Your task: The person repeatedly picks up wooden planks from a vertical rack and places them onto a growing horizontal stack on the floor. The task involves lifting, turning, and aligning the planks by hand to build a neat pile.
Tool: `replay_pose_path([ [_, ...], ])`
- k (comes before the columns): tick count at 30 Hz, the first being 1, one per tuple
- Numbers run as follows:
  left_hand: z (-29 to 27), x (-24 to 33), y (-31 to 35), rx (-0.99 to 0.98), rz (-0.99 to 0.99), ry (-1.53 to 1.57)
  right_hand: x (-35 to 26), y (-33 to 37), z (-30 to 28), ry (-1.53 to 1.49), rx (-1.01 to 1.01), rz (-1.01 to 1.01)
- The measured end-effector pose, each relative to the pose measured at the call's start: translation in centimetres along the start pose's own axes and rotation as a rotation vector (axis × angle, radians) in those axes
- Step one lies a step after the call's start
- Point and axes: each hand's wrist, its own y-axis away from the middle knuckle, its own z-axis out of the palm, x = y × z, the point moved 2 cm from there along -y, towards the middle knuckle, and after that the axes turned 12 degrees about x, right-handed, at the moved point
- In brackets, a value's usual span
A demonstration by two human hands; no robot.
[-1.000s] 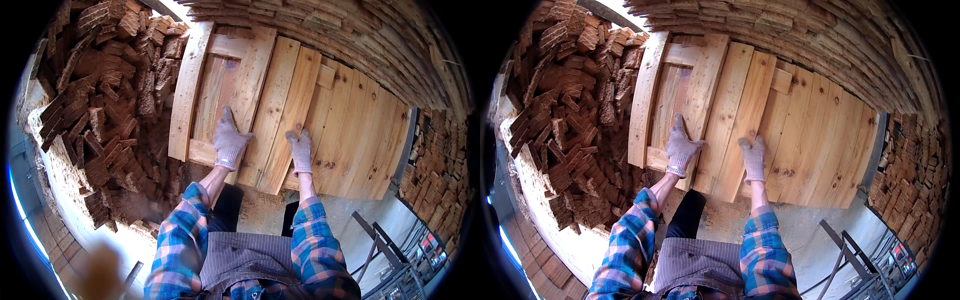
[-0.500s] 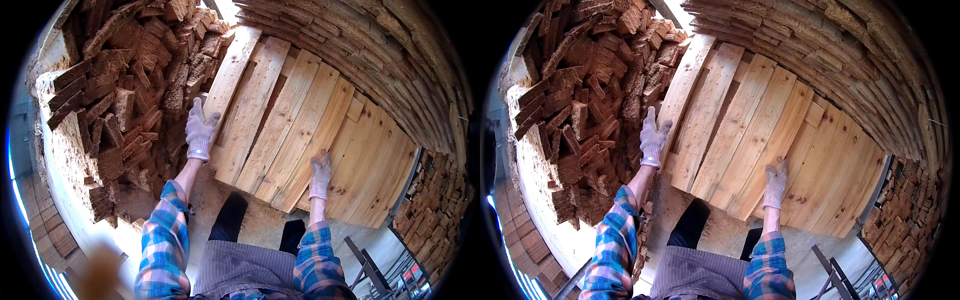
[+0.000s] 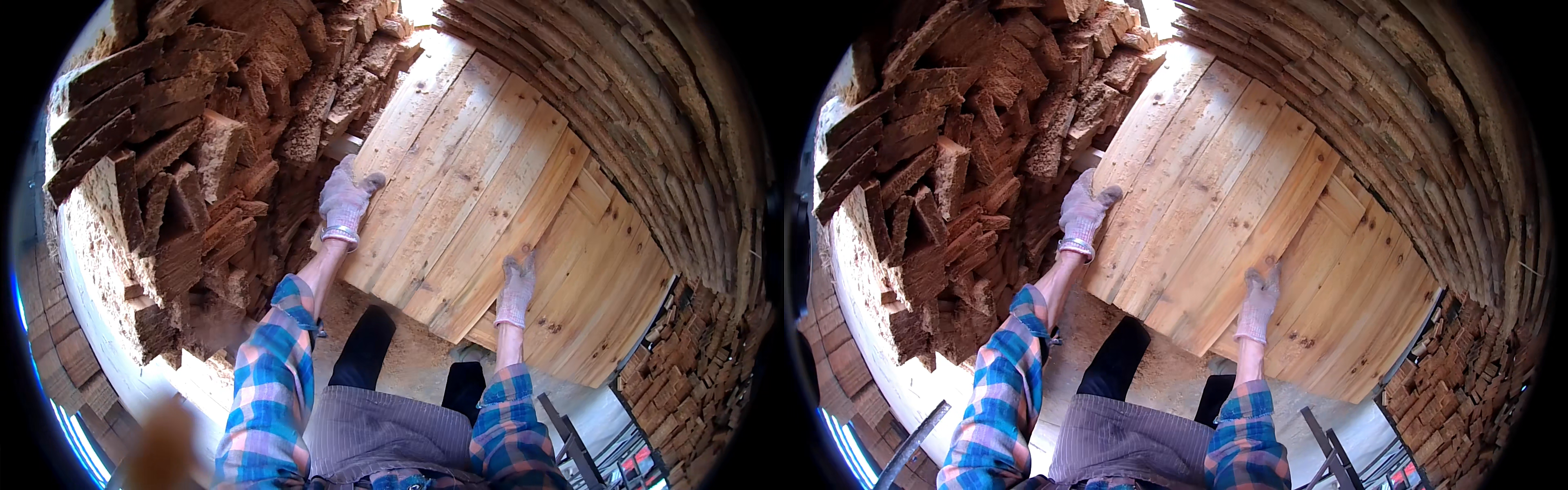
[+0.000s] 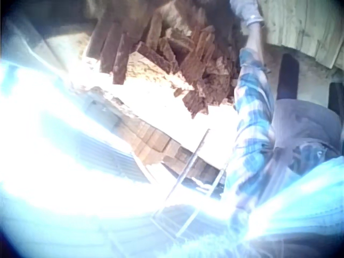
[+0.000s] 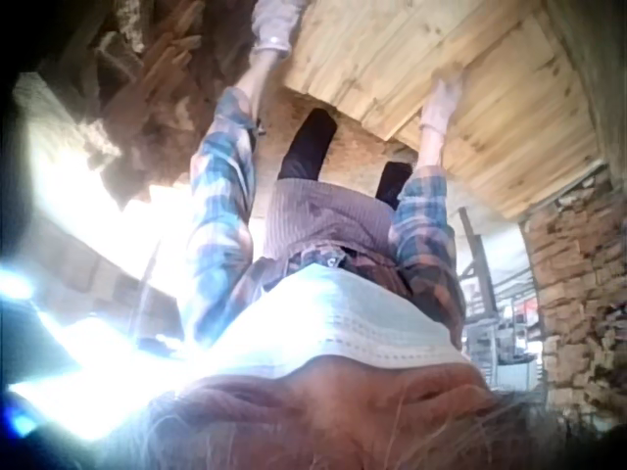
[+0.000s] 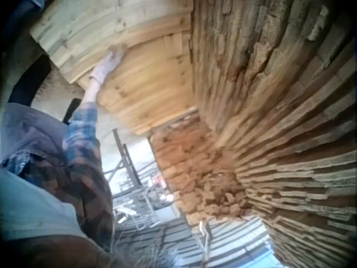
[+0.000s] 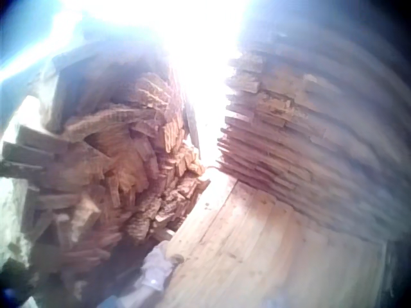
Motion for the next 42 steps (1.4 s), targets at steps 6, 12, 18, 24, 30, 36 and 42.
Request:
replay_pose_path([
  [6, -2.9, 4.6, 2.0, 0.111, 0.098, -0.222, 2.0, -4.2, -2.7, 0.139, -0.146, -0.198],
  [12, -13.8, 5.0, 17.3, -0.027, -0.087, 0.499, -5.6, -1.6, -0.1, 1.014, -0.317, -0.628],
  [18, -29.1, -3.6, 26.7, 0.808, -0.435, 1.234, -15.4, 20.3, 7.9, 0.784, -0.935, -1.274],
  [24, -37.2, -10.6, 18.2, 1.032, -0.344, 1.159, -18.8, 37.4, 16.1, 0.679, -1.16, -1.196],
  [30, -37.5, -13.6, 12.6, 0.973, -0.586, -0.116, -16.8, 43.6, 23.4, 0.684, -0.923, -1.234],
  [36, -36.4, -10.8, 13.4, 0.652, -0.616, -0.873, -16.6, 45.7, 23.8, 0.294, -1.077, -0.563],
  [42, -35.0, -21.6, 16.6, -1.592, 0.76, -3.67, -13.9, 50.8, 25.5, 0.538, -1.276, -1.113],
])
